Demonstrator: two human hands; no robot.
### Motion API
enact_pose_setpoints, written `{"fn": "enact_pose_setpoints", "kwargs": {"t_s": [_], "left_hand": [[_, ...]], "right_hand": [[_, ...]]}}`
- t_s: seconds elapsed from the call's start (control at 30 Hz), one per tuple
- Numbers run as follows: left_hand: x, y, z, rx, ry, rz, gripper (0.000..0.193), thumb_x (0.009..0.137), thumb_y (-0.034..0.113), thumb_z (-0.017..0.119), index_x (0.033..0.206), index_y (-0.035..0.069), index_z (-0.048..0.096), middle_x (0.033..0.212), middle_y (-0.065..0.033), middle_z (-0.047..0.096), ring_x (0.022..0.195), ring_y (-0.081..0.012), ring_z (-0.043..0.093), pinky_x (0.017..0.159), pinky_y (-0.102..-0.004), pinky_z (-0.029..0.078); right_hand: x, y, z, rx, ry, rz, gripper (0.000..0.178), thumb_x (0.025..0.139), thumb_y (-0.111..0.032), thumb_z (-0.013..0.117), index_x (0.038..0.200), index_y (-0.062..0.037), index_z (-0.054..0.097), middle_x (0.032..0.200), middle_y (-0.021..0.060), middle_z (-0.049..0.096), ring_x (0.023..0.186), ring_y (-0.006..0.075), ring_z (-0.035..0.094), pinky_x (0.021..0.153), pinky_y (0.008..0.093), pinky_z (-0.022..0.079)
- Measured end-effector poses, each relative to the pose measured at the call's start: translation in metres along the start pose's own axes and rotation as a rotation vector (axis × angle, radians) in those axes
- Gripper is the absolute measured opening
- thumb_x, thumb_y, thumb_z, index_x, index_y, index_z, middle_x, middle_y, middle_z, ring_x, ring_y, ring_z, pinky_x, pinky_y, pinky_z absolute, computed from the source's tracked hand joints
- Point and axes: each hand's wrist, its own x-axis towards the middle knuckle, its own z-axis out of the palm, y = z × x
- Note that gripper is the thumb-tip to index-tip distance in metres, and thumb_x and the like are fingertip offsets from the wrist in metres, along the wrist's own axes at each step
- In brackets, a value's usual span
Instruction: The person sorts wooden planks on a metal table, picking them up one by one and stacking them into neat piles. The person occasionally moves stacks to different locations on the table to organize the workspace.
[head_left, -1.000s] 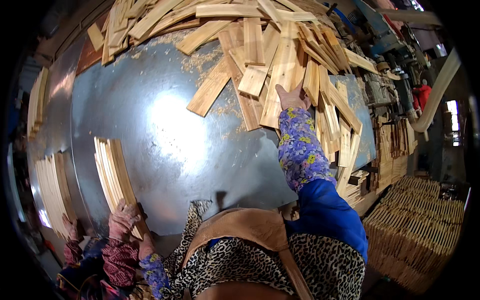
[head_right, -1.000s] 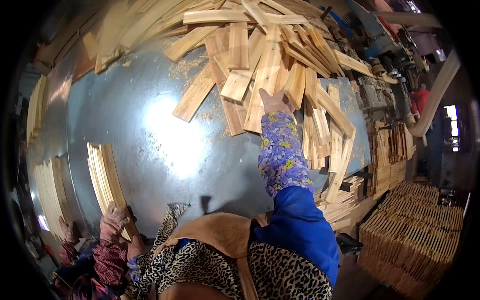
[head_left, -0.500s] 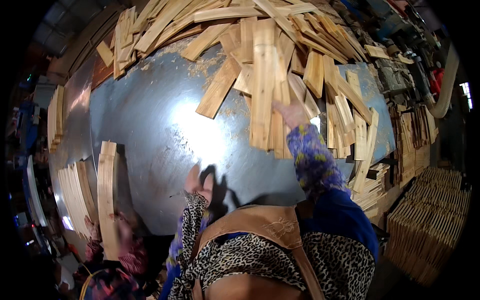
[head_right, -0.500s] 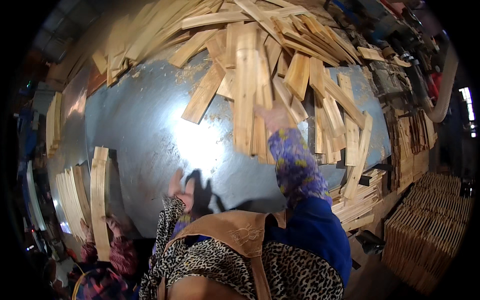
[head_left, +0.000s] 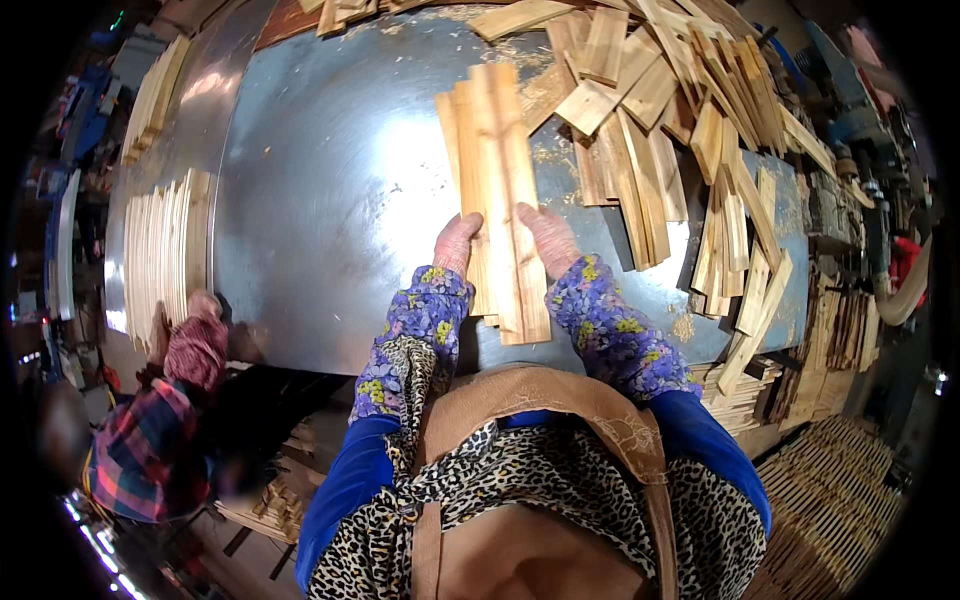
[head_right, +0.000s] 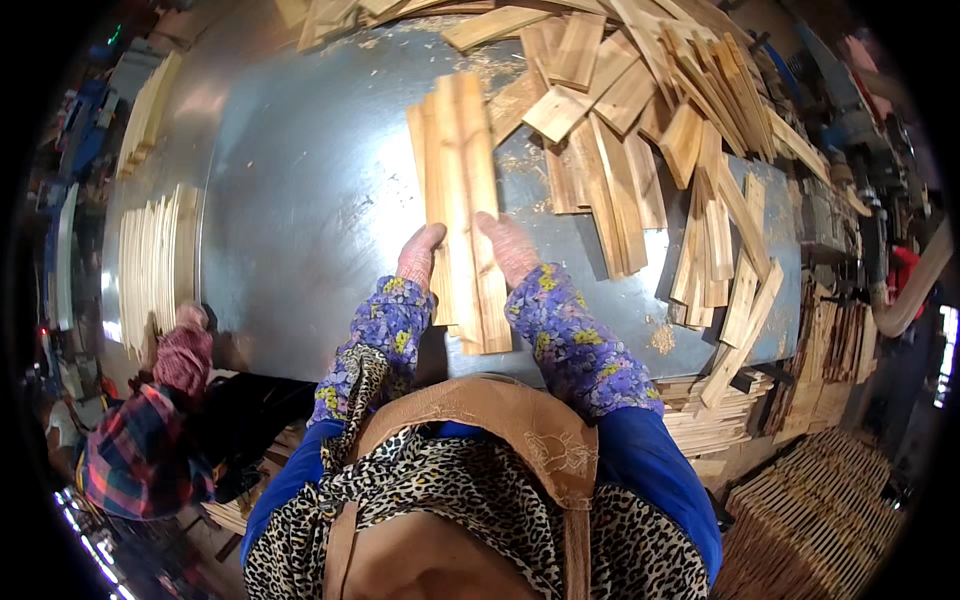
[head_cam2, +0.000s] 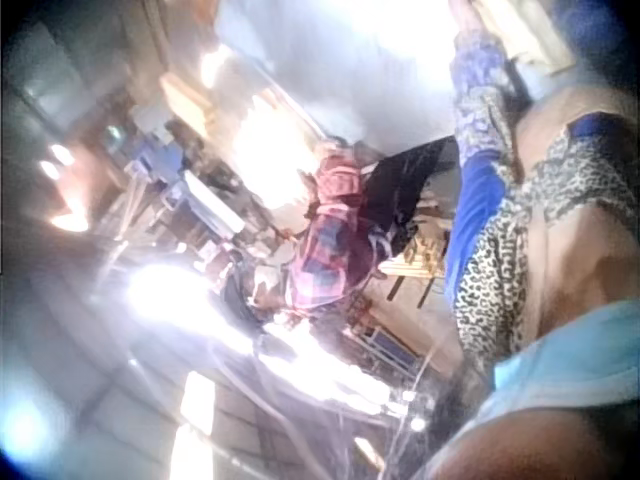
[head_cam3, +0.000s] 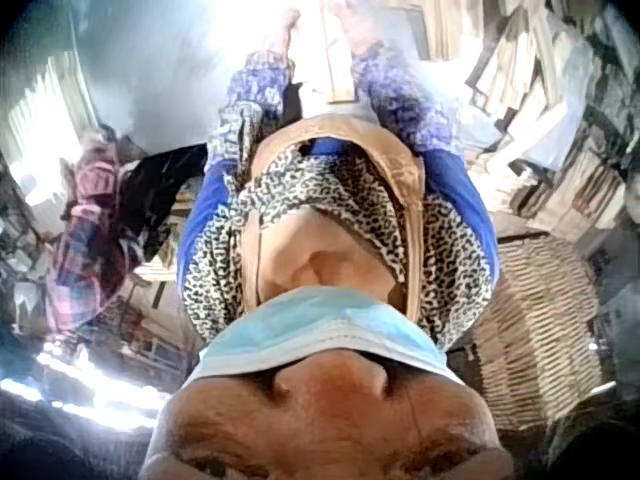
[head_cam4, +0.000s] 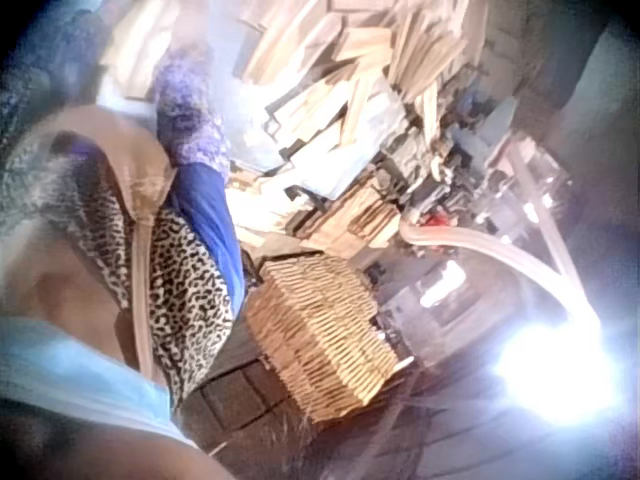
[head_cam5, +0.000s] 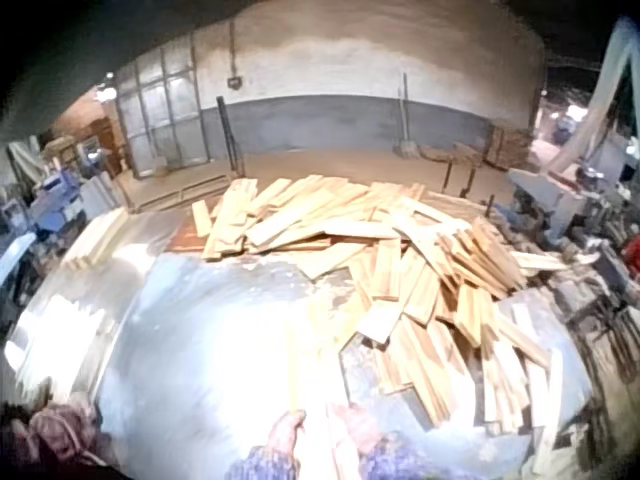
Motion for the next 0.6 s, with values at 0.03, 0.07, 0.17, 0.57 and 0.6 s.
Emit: {"fn": "enact_pose_setpoints", "kwargs": {"t_s": [0.03,0.07,0.17,0.57,0.6], "left_hand": [[-0.002,0.003,-0.004,0.034,-0.056,0.056,0.044,0.096,0.020,0.068,0.134,-0.002,0.066,0.108,-0.0142,0.076,0.093,-0.0260,0.075,0.087,-0.0416,0.062],[-0.006,0.003,-0.011,0.097,-0.048,0.105,0.047,0.096,0.020,0.068,0.136,-0.003,0.064,0.110,-0.0151,0.076,0.094,-0.0266,0.075,0.088,-0.0412,0.061],[-0.016,0.012,-0.028,0.355,0.030,0.248,0.055,0.095,0.023,0.070,0.142,-0.004,0.060,0.115,-0.0178,0.076,0.098,-0.0295,0.075,0.093,-0.0404,0.060],[-0.009,-0.010,-0.083,0.713,-0.279,0.340,0.102,0.093,0.048,0.080,0.164,-0.010,0.035,0.160,-0.0302,0.051,0.147,-0.0371,0.053,0.125,-0.0426,0.040],[-0.023,0.008,-0.072,0.750,-0.310,0.312,0.100,0.094,0.047,0.079,0.164,-0.010,0.036,0.159,-0.0296,0.052,0.146,-0.0367,0.053,0.125,-0.0426,0.040]], "right_hand": [[0.006,0.007,-0.007,0.014,-0.011,-0.005,0.091,0.101,-0.057,0.069,0.152,0.0145,0.049,0.147,0.0282,0.063,0.135,0.0342,0.060,0.119,0.0418,0.042],[0.018,0.017,-0.014,0.028,-0.022,-0.010,0.090,0.101,-0.057,0.069,0.152,0.0142,0.050,0.147,0.0281,0.063,0.135,0.0345,0.060,0.119,0.0413,0.043],[0.024,0.011,-0.020,-0.189,0.011,-0.049,0.090,0.100,-0.058,0.069,0.151,0.0137,0.051,0.144,0.0295,0.065,0.134,0.0366,0.062,0.117,0.0403,0.047],[0.035,0.071,0.056,-0.265,-0.230,-0.129,0.074,0.100,-0.045,0.074,0.150,0.0053,0.054,0.140,0.0235,0.069,0.127,0.0320,0.066,0.112,0.0423,0.050],[0.040,0.071,0.050,-0.277,-0.198,-0.121,0.075,0.099,-0.046,0.075,0.149,0.0061,0.055,0.138,0.0233,0.070,0.126,0.0313,0.067,0.110,0.0425,0.051]]}}
